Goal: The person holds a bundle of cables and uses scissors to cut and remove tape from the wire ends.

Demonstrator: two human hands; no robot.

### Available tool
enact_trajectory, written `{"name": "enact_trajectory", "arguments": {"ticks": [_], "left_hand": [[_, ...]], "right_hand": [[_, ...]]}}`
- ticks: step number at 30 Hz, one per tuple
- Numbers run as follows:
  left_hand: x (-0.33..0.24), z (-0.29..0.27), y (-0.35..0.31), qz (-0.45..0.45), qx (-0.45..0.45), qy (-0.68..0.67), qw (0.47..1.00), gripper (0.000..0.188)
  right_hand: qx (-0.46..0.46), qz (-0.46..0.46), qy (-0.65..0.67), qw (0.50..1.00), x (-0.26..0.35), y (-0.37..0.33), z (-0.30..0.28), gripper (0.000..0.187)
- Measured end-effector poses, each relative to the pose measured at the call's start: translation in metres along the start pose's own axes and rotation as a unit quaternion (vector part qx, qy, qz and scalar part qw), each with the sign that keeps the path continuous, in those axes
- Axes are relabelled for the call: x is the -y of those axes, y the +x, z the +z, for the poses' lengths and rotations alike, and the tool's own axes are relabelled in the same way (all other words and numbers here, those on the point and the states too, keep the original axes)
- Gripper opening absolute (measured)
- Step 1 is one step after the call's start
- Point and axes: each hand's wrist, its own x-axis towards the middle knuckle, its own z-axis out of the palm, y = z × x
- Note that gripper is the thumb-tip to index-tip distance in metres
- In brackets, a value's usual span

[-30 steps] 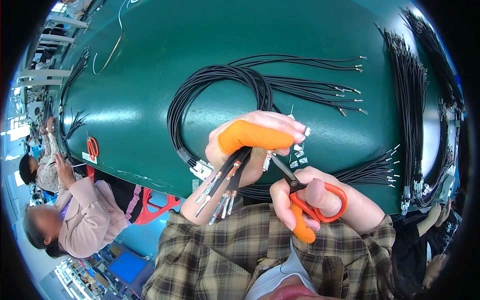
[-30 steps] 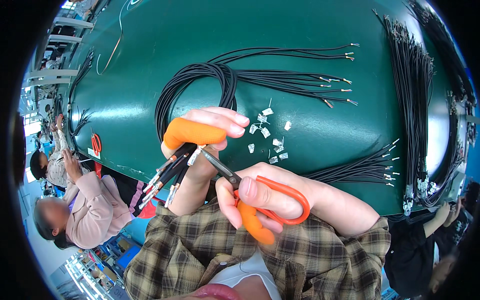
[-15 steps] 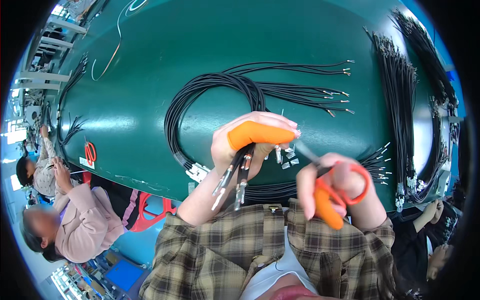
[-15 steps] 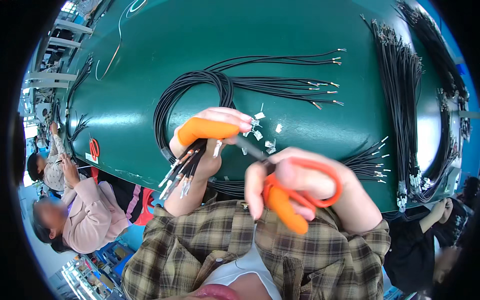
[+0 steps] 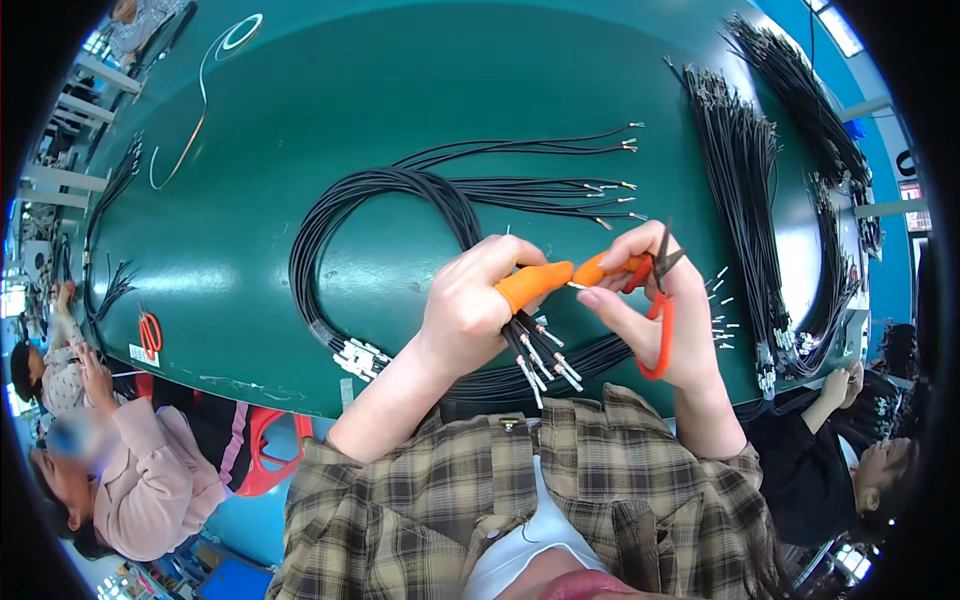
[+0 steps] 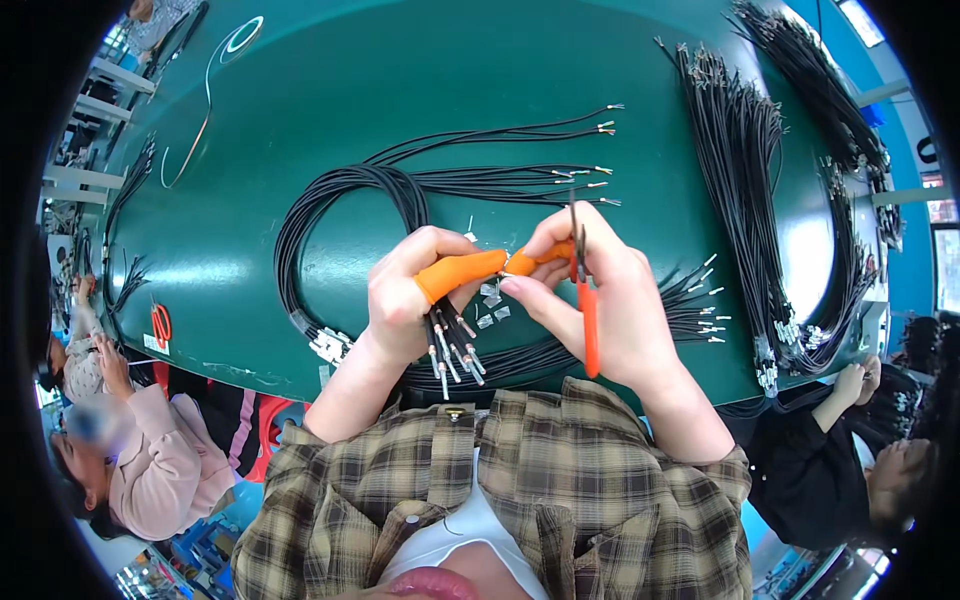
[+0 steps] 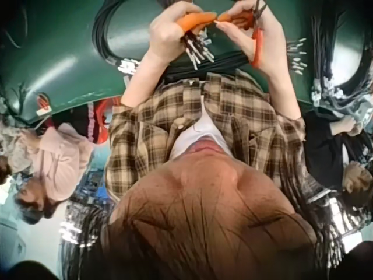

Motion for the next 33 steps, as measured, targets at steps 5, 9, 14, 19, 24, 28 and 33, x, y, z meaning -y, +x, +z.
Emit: {"name": "enact_trajectory", "arguments": {"ticks": [5, 9, 14, 19, 24, 28, 33], "left_hand": [[-0.001, 0.001, 0.000, 0.016, 0.026, 0.052, 0.998, 0.022], [-0.001, 0.003, 0.000, 0.005, 0.007, 0.028, 1.000, 0.021], [-0.003, 0.003, 0.001, -0.003, 0.023, 0.046, 0.999, 0.022], [-0.001, 0.004, -0.002, 0.008, 0.034, 0.036, 0.999, 0.022], [0.000, 0.006, -0.004, 0.010, 0.068, 0.046, 0.997, 0.019], [-0.003, 0.007, -0.003, -0.007, 0.065, 0.057, 0.996, 0.017], [-0.001, 0.008, -0.004, -0.024, 0.050, 0.045, 0.997, 0.020]], "right_hand": [[-0.014, -0.007, -0.031, 0.999, -0.004, 0.003, -0.002, 0.022], [0.002, -0.048, -0.042, 0.998, -0.005, 0.003, 0.001, 0.021], [-0.011, -0.144, -0.136, 0.980, -0.016, 0.004, 0.001, 0.027], [0.010, -0.153, -0.164, 0.974, -0.016, 0.003, -0.001, 0.029], [0.030, -0.191, -0.222, 0.956, -0.028, 0.001, -0.003, 0.033], [0.029, -0.239, -0.252, 0.937, -0.034, -0.002, -0.003, 0.033], [-0.001, -0.279, -0.239, 0.930, -0.044, -0.003, 0.001, 0.035]]}}
